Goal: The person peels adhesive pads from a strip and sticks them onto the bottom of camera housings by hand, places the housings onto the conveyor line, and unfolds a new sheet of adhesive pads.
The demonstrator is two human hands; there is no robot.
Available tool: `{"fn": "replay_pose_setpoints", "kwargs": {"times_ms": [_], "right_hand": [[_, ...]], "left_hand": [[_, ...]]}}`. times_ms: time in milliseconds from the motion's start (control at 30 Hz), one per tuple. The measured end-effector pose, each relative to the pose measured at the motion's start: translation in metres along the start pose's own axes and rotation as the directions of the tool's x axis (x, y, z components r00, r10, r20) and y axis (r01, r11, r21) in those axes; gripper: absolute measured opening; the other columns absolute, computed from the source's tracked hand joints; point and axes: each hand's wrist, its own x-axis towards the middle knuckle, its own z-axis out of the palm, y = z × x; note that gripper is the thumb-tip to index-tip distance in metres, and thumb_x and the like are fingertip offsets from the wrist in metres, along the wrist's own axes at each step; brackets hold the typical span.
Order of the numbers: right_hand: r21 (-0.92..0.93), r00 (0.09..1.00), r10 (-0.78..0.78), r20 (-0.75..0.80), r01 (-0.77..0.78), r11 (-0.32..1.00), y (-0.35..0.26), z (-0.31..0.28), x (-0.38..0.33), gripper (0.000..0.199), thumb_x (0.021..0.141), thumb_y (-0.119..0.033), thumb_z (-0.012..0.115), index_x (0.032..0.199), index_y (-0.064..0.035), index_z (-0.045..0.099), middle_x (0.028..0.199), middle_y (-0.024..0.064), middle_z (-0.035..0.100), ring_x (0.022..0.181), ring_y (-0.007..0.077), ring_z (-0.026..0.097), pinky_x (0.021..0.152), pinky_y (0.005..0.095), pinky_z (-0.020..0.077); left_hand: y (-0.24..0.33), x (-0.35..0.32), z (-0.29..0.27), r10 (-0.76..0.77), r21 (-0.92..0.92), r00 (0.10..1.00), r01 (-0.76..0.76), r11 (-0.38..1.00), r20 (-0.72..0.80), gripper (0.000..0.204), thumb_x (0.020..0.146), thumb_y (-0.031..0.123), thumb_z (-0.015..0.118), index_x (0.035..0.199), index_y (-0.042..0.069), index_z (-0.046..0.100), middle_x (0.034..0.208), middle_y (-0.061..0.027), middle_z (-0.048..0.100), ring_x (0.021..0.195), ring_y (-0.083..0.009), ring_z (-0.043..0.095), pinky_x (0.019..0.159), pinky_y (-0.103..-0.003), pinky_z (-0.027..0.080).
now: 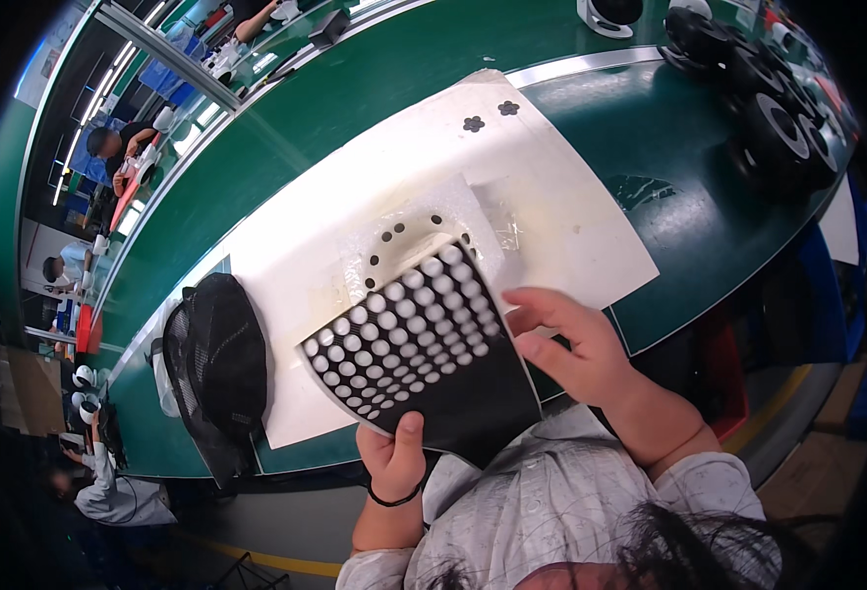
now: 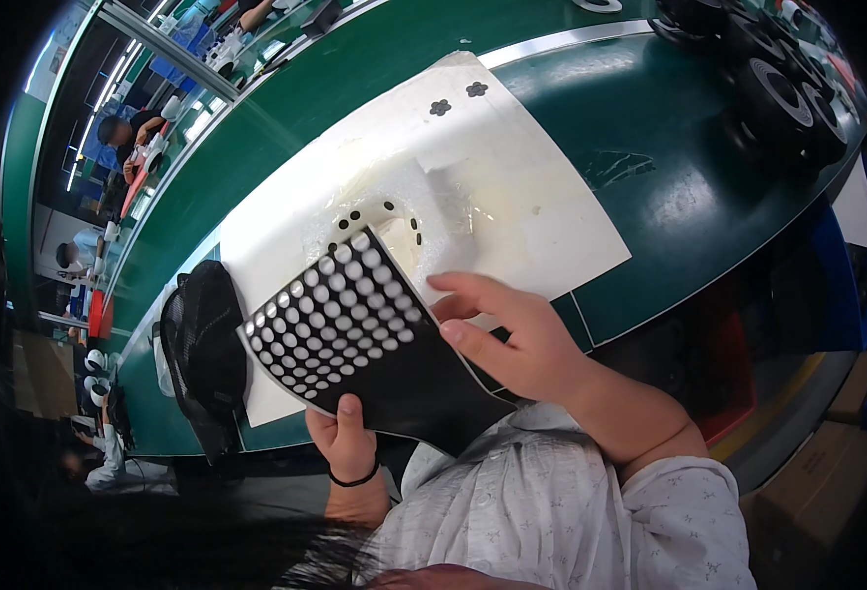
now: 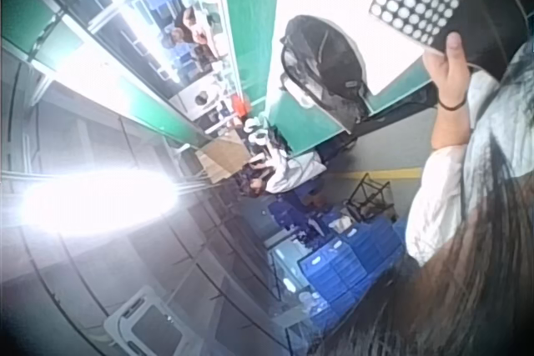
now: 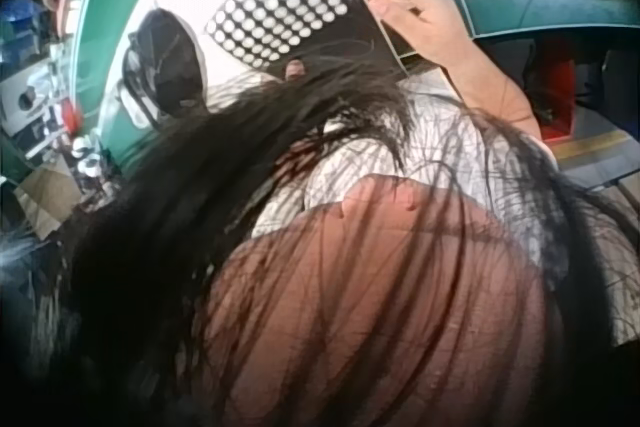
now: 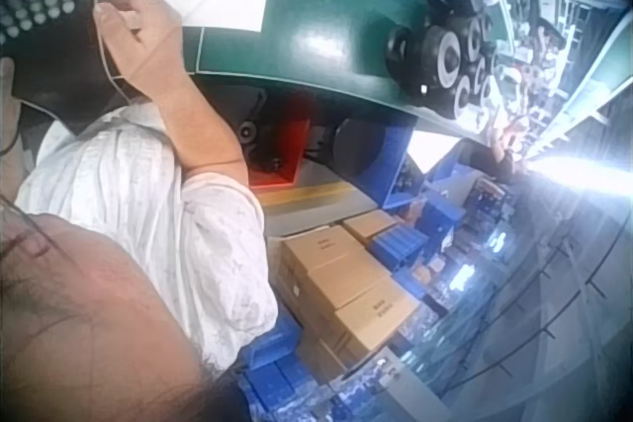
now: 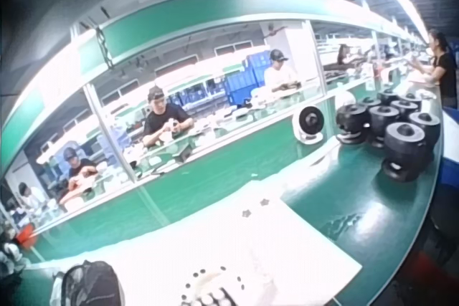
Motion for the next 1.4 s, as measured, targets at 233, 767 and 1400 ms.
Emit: {"fn": "replay_pose_setpoints", "kwargs": {"times_ms": [233, 767, 1400], "right_hand": [[0.492, 0.953, 0.263, 0.151, -0.303, 0.816, 0.002, 0.000, 0.001, 0.029, 0.088, -0.013, 0.053, 0.111, 0.0042, 0.052, 0.092, 0.0019, 0.059, 0.083, 0.0050, 0.051, 0.073, 0.0183, 0.0406], [0.233, 0.974, 0.200, 0.110, -0.220, 0.947, 0.007, 0.001, -0.001, 0.021, 0.088, -0.018, 0.055, 0.083, 0.0016, 0.058, 0.062, -0.0040, 0.047, 0.057, 0.0025, 0.038, 0.049, 0.0188, 0.0314], [-0.195, 0.999, -0.032, -0.034, 0.025, 0.980, 0.002, 0.004, 0.005, 0.029, 0.087, -0.021, 0.055, 0.068, 0.0000, 0.050, 0.054, 0.0103, 0.044, 0.047, 0.0196, 0.038, 0.046, 0.0301, 0.0336]], "left_hand": [[0.005, 0.003, 0.005, -0.049, 0.057, 0.999, 0.048, 0.997, 0.021, 0.043, 0.084, 0.021, 0.061, 0.112, -0.009, 0.048, 0.110, -0.0126, 0.056, 0.098, -0.0173, 0.053, 0.087, -0.028, 0.039], [0.009, 0.003, 0.005, -0.068, 0.144, 0.996, 0.059, 0.988, 0.057, 0.037, 0.084, 0.017, 0.059, 0.110, -0.008, 0.050, 0.109, -0.0114, 0.056, 0.098, -0.0160, 0.051, 0.087, -0.028, 0.038], [0.012, 0.015, 0.013, -0.039, 0.202, 0.999, 0.035, 0.979, 0.017, 0.019, 0.087, 0.012, 0.054, 0.095, -0.004, 0.058, 0.068, 0.0019, 0.054, 0.061, -0.0059, 0.044, 0.055, -0.019, 0.035]]}}
